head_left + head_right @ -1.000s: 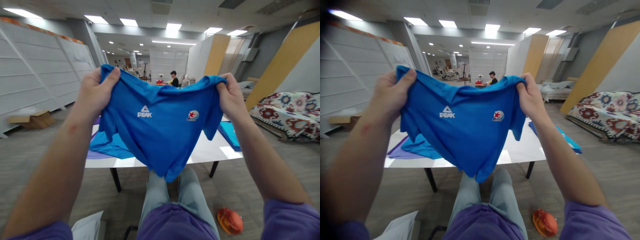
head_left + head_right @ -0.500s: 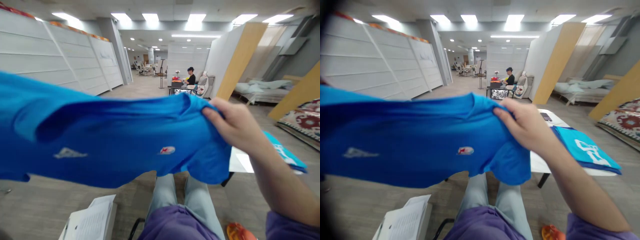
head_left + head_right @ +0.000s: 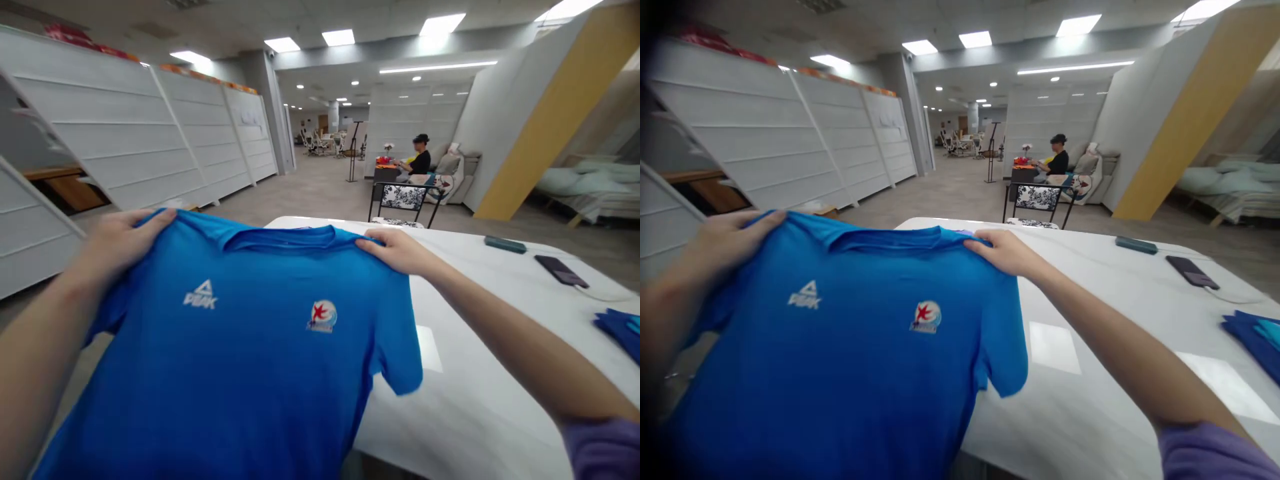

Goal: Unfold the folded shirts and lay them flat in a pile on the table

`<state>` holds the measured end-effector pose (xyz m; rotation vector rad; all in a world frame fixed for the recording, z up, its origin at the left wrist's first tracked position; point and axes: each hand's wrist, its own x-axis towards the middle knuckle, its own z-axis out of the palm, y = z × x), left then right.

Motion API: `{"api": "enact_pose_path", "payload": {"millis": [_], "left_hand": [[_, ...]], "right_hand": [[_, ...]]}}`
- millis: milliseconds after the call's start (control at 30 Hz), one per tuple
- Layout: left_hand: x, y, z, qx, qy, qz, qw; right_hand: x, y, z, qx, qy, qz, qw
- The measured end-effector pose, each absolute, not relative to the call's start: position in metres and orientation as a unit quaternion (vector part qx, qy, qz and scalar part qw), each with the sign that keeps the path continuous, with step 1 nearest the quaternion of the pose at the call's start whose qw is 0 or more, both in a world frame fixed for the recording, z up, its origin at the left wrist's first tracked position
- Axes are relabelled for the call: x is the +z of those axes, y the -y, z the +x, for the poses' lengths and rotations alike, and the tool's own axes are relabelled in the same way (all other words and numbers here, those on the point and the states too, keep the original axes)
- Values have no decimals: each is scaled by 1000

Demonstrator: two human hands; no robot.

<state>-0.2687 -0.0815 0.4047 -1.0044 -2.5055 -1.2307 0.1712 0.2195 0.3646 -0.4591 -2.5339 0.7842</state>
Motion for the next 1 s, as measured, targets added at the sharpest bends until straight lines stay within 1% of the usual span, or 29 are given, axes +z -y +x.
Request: {"api": "enact_pose_path", "payload": {"millis": [67,133,200,267,367,467,533,567,667,733,833,1000], "left_hand": [[372,-9,-329,-375,852,-347,113],[339,-107,-377,-353,859,-354,115],[302,-193,-406,-334,872,-339,115],[258,-260,-418,-311,890,-306,134],[178,-319,-417,-266,898,-315,151],[101,-343,-416,-199,896,-392,65],[63,-348,-421,-174,897,-406,22],[51,-349,-425,-178,896,-406,28],[33,-349,-437,-224,873,-421,102],[32,-347,-441,-238,861,-433,122],[39,-345,-441,-215,868,-437,99],[55,-348,-440,-167,878,-437,96]], "right_hand": [[349,-311,115,245,931,-192,189],[329,-391,62,192,934,-248,169],[299,-452,18,134,917,-330,179],[257,-493,-13,97,890,-399,199],[174,-523,-35,88,873,-437,201],[97,-535,-38,98,878,-433,180],[63,-541,-37,100,880,-430,178],[52,-544,-37,95,878,-427,193],[41,-551,-38,71,871,-399,280],[42,-551,-37,72,870,-372,317],[46,-551,-31,94,885,-331,313],[52,-566,-19,137,928,-226,263]]}}
